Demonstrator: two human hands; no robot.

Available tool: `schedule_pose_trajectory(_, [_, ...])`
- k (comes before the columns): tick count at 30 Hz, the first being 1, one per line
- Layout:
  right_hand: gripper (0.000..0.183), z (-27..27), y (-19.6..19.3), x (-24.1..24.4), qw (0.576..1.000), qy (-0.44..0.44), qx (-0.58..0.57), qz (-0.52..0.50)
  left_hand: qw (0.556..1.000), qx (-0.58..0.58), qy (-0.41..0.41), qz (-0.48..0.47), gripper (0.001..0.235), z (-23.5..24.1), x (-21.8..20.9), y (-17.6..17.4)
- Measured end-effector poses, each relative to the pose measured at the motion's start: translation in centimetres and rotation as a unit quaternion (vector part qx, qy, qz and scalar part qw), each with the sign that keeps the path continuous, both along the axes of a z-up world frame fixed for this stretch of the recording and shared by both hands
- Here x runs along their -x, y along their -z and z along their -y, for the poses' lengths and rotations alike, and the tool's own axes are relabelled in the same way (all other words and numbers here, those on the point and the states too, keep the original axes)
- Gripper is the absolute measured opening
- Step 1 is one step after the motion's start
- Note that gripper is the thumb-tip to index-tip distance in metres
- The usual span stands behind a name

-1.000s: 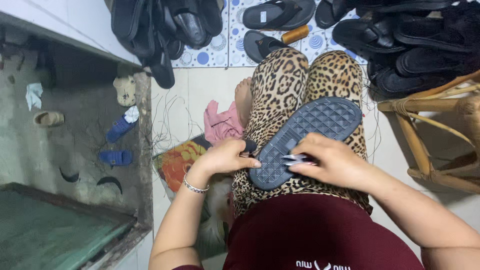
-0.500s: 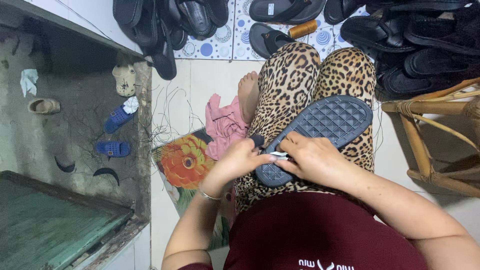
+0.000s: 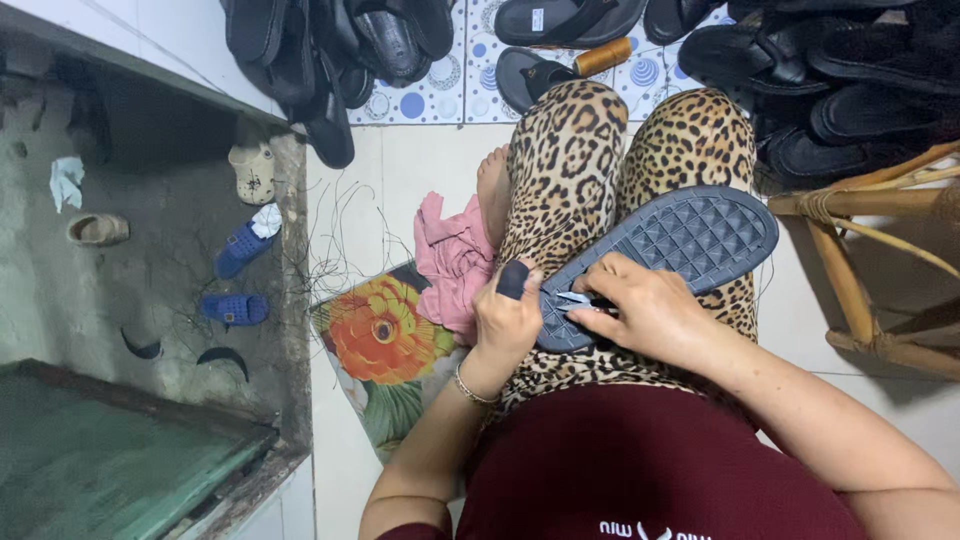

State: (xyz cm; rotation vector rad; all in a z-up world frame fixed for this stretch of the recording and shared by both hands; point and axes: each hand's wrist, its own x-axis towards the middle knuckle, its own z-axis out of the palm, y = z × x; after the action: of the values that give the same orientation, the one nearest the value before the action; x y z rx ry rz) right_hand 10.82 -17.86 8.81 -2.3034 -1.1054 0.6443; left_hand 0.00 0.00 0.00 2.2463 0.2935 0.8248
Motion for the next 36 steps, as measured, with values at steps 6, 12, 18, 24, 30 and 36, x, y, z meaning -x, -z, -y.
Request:
schedule_pose_trajectory(6, [0.024, -0.6, 1.2, 1.0, 0.998, 0.038, -0.016, 0.052, 0.959, 0.272, 0.026, -0.072, 0.016, 0.1, 0.1, -4.0])
schedule_pose_trajectory(12, [0.019, -1.6, 0.4, 1.2, 0.997, 0.001, 0.007, 0.072, 0.859, 0.500, 0.062, -0.094, 0.029, 0.5, 0.4, -4.0])
schedule_pose_trajectory(18, [0.022, -2.7, -0.5, 1.1, 0.997, -0.029, 0.042, 0.065, 0.860, 0.492, 0.052, -0.128, 0.040, 0.7, 0.6, -3.7])
schedule_pose_trajectory(24, [0.018, -3.8, 0.2, 2.0, 0.982, -0.060, 0.043, 0.171, 0.929, 0.352, 0.036, -0.108, 0.029, 0.1, 2.5, -1.6])
schedule_pose_trajectory(30, [0.018, -3.6, -1.4, 1.3, 0.993, -0.038, 0.011, 0.112, 0.953, 0.265, -0.145, -0.016, 0.023, -2.1, 3.5, -2.4])
schedule_pose_trajectory(36, [0.016, 0.8, -1.0, -2.2, 0.969, 0.175, -0.150, -0.091, 0.838, 0.321, -0.436, 0.068, 0.032, -18.2, 6.4, -9.9])
